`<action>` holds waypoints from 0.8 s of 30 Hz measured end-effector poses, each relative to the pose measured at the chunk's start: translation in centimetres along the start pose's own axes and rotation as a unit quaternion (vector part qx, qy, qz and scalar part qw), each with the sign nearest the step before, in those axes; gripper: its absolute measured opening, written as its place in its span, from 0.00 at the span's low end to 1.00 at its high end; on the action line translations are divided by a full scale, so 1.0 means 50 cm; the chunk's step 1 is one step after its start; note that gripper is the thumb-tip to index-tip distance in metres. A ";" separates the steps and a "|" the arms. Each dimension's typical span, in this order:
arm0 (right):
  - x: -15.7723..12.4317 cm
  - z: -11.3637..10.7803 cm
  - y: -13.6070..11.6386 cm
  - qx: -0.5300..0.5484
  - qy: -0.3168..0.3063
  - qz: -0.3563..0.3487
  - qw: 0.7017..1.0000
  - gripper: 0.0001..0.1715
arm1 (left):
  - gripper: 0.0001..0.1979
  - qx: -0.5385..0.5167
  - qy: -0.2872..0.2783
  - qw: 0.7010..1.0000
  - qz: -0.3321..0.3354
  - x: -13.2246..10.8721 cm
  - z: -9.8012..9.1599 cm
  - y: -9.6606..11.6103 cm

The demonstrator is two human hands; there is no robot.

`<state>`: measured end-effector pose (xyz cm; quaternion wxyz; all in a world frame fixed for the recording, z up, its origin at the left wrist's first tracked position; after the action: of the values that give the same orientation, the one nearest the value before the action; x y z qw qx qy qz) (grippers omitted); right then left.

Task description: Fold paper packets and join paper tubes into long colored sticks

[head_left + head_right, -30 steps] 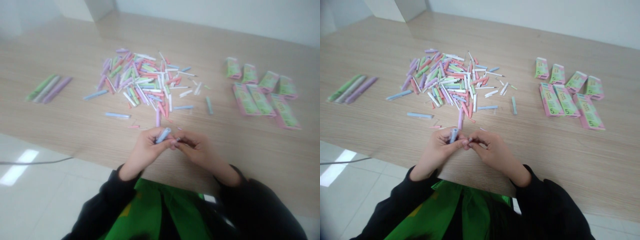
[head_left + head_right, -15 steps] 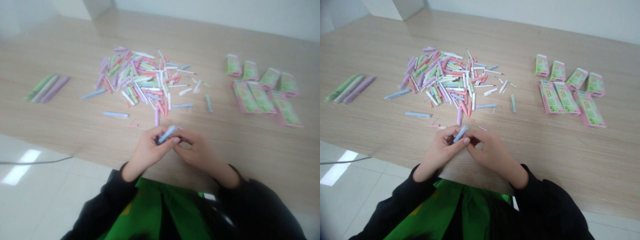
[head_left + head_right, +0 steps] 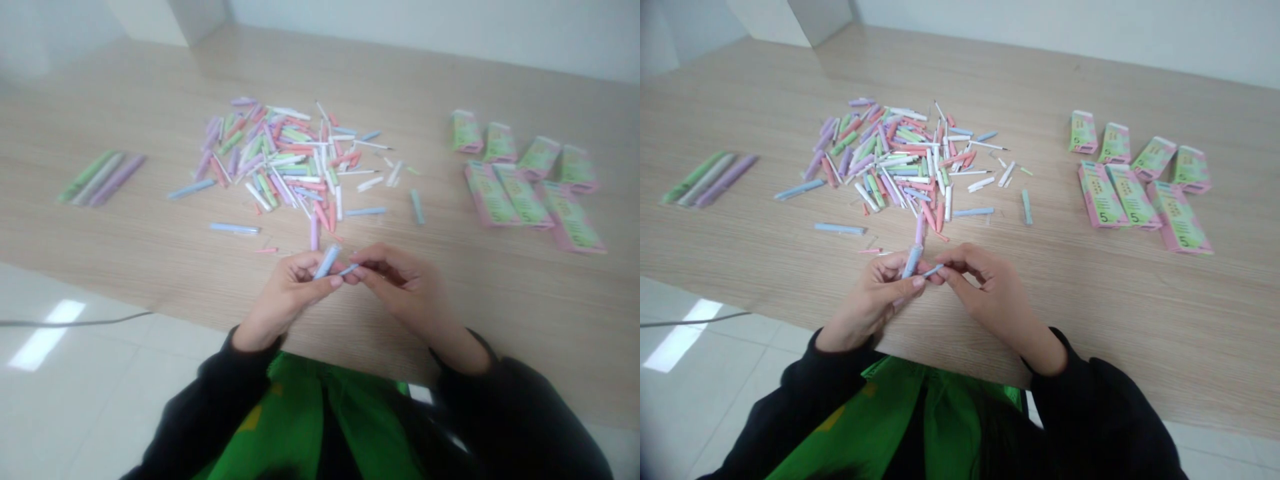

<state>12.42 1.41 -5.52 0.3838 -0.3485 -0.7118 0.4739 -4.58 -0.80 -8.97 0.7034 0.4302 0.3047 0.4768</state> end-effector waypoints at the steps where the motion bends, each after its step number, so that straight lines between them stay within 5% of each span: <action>1: 0.000 0.000 0.001 0.021 0.001 0.008 1.000 0.07 | 0.06 0.005 -0.004 1.000 -0.001 -0.001 0.000 0.002; 8: 0.011 0.000 0.004 0.127 -0.023 0.042 0.991 0.07 | 0.10 0.053 -0.002 0.999 0.003 0.004 0.007 0.013; 24: 0.011 0.002 0.011 0.154 -0.004 0.053 0.987 0.05 | 0.10 0.254 0.077 0.962 0.055 0.001 0.015 0.024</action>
<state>12.16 2.01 -5.97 0.4044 -0.3205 -0.6122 0.5991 -4.41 -0.78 -7.58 0.5179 0.5733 0.4447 0.4532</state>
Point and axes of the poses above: each hand's wrist, its own x-axis towards the middle knuckle, its own z-axis out of the palm, y = z × x, the point moved 4 cm from there along x, towards the middle knuckle, and after that the axes turned 6 degrees about -y, right-handed, at the moved point
